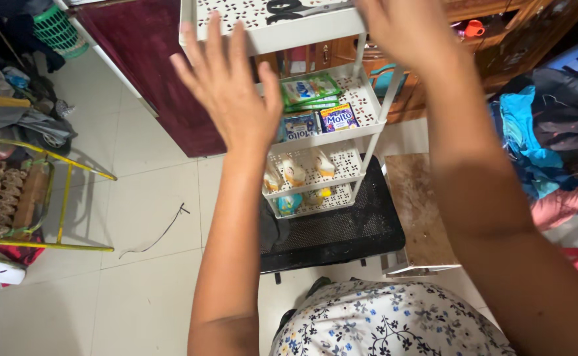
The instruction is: The person assembles a white plastic three-tier storage rack by inserting vertical poles into the trays and securing them. After assembly, the person places various packaged food items onto the shelves.
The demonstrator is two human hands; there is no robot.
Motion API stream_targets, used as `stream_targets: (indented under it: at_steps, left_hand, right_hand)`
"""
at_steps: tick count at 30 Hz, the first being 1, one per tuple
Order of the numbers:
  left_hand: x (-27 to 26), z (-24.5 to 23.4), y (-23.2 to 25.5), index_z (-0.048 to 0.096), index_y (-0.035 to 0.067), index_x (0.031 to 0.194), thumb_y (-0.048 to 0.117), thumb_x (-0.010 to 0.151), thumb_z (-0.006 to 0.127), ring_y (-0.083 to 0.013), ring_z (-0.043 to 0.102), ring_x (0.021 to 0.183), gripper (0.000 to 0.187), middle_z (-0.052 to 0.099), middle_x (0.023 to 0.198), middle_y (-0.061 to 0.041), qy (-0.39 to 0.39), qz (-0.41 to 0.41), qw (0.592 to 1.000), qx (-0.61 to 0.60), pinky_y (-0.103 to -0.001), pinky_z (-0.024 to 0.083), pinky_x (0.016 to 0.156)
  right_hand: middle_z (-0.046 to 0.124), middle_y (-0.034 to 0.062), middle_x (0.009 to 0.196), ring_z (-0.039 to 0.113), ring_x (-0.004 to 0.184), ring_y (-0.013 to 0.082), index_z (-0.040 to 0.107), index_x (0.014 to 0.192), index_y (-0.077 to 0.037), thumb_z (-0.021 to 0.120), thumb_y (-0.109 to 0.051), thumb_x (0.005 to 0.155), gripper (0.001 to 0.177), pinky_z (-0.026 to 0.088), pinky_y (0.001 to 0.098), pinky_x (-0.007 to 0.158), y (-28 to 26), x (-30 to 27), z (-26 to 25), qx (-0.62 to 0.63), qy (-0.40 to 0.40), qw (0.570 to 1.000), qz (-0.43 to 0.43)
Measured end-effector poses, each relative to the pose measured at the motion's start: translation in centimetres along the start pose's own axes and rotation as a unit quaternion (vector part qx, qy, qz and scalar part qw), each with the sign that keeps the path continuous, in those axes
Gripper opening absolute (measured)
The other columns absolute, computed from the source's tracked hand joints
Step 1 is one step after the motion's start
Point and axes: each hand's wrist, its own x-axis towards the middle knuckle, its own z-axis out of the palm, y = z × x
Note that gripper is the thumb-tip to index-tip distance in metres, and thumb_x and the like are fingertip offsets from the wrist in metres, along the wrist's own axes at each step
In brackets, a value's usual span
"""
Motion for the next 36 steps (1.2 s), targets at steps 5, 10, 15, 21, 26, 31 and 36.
stream_targets:
  at_steps: [5,10,15,21,26,31,36]
  left_hand:
    - [-0.8,0.1,-1.6,0.050,0.008,0.154,0.014,0.090,0.064,-0.0382,0.019,0.160,0.065,0.042,0.162,-0.010,-0.010,-0.034,0.999,-0.005,-0.063,0.006,0.131]
    - [-0.4,-0.3,-1.9,0.049,0.012,0.157,0.014,0.090,0.065,-0.0347,0.020,0.162,0.068,0.040,0.166,-0.004,-0.044,-0.044,0.998,0.015,-0.064,0.003,0.131]
    - [-2.3,-0.6,-1.8,0.042,0.008,0.162,0.014,0.093,0.065,-0.0418,0.013,0.163,0.073,0.029,0.172,-0.014,0.002,-0.016,0.999,-0.045,-0.061,0.004,0.128]
    - [-11.2,1.9,-1.8,0.053,0.012,0.151,0.009,0.097,0.062,-0.0336,0.027,0.157,0.055,0.042,0.165,-0.008,0.021,-0.008,0.994,-0.108,-0.058,0.012,0.132]
    - [-16.1,4.2,-1.6,0.055,0.005,0.143,0.017,0.095,0.062,-0.0421,0.034,0.150,0.050,0.051,0.150,-0.018,-0.149,-0.008,0.981,-0.121,-0.064,0.015,0.127]
    - [-16.5,7.2,0.0,0.055,-0.002,0.140,0.034,0.098,0.060,-0.0433,0.038,0.143,0.056,0.052,0.145,-0.028,-0.194,-0.031,0.979,-0.045,-0.069,0.009,0.120]
    - [-15.8,8.2,1.3,0.059,-0.006,0.133,0.041,0.096,0.058,-0.0416,0.044,0.137,0.060,0.059,0.135,-0.027,-0.209,-0.083,0.974,0.015,-0.073,0.005,0.118]
  right_hand:
    - [0.060,0.0209,0.141,0.050,0.135,0.0403,0.056,0.145,0.001,0.054,0.003,0.099,0.046,0.021,0.0609,0.115,-4.3,-5.1,1.0,0.008,0.181,0.970,-0.164]
    - [0.056,0.0210,0.154,0.044,0.147,0.0410,0.052,0.151,0.000,0.052,0.005,0.092,0.060,0.017,0.0601,0.125,-2.5,-5.5,1.9,-0.003,0.162,0.974,-0.160]
    - [0.056,0.0219,0.146,0.044,0.141,0.0398,0.060,0.142,-0.002,0.058,0.002,0.096,0.047,0.024,0.0537,0.121,-2.5,-7.2,4.2,0.012,0.256,0.954,-0.157]
    - [0.067,0.0106,0.121,0.057,0.123,0.0289,0.071,0.110,-0.004,0.056,0.006,0.096,0.022,0.041,0.0407,0.109,0.1,-14.4,10.7,0.120,0.188,0.972,-0.069]
    - [0.066,0.0139,0.132,0.055,0.132,0.0341,0.071,0.116,-0.003,0.059,-0.001,0.098,0.022,0.039,0.0472,0.117,1.0,-16.7,14.2,0.110,0.095,0.987,-0.072]
    - [0.059,0.0201,0.143,0.049,0.138,0.0419,0.067,0.128,-0.001,0.063,-0.015,0.100,0.031,0.037,0.0514,0.116,0.7,-15.6,15.4,0.101,0.042,0.991,-0.079]
    - [0.057,0.0225,0.144,0.049,0.134,0.0446,0.070,0.131,-0.007,0.065,-0.024,0.102,0.034,0.038,0.0539,0.113,1.0,-15.4,15.5,0.057,0.019,0.996,-0.068]
